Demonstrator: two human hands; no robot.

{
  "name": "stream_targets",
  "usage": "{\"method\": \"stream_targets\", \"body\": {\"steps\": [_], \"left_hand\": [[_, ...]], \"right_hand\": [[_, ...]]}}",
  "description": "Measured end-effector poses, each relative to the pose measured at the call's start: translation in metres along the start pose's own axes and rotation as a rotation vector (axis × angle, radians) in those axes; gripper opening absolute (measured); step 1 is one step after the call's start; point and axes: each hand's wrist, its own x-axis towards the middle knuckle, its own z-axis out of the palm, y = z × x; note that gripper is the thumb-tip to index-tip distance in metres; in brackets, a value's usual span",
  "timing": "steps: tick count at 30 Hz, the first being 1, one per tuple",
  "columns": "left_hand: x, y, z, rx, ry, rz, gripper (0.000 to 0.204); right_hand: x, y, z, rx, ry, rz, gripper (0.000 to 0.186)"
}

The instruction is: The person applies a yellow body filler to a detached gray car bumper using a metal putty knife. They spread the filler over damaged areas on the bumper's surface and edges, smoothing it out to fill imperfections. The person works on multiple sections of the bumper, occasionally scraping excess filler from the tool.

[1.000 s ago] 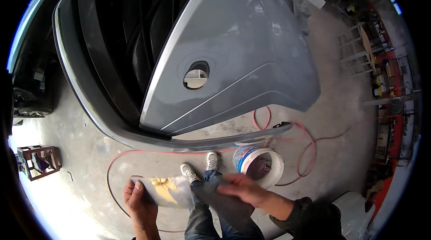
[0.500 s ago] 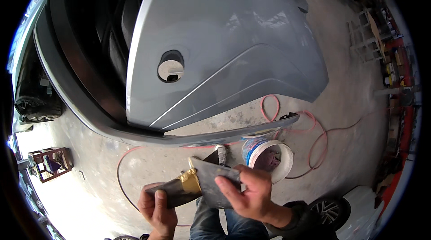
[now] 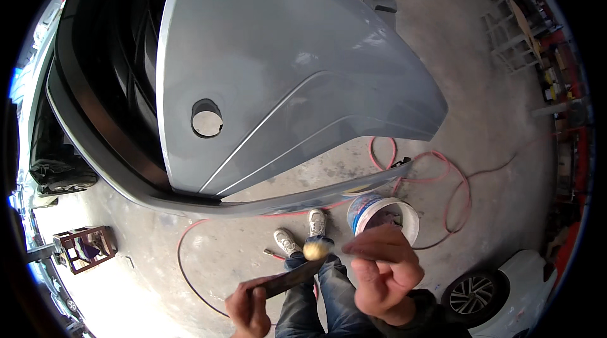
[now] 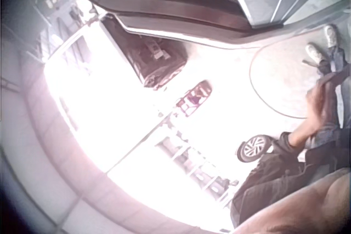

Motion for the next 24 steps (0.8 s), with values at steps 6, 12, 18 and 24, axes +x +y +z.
{"method": "stream_targets", "body": {"steps": [6,12,18,24], "left_hand": [[0.015,0.005,-0.011,-0.176,0.084,-0.117,0.027],[0.02,0.001,-0.011,-0.213,0.241,-0.08,0.031],[0.028,-0.01,-0.02,-0.303,0.337,-0.124,0.029],[0.038,-0.032,-0.011,-0.41,0.333,-0.077,0.028]], "right_hand": [[0.013,0.012,-0.012,0.69,-0.755,0.357,0.03],[0.01,0.028,-0.017,0.51,-0.922,0.493,0.035],[0.013,0.061,-0.036,0.349,-0.972,0.398,0.027],[-0.058,0.102,-0.064,0.46,-0.514,0.9,0.017]]}}
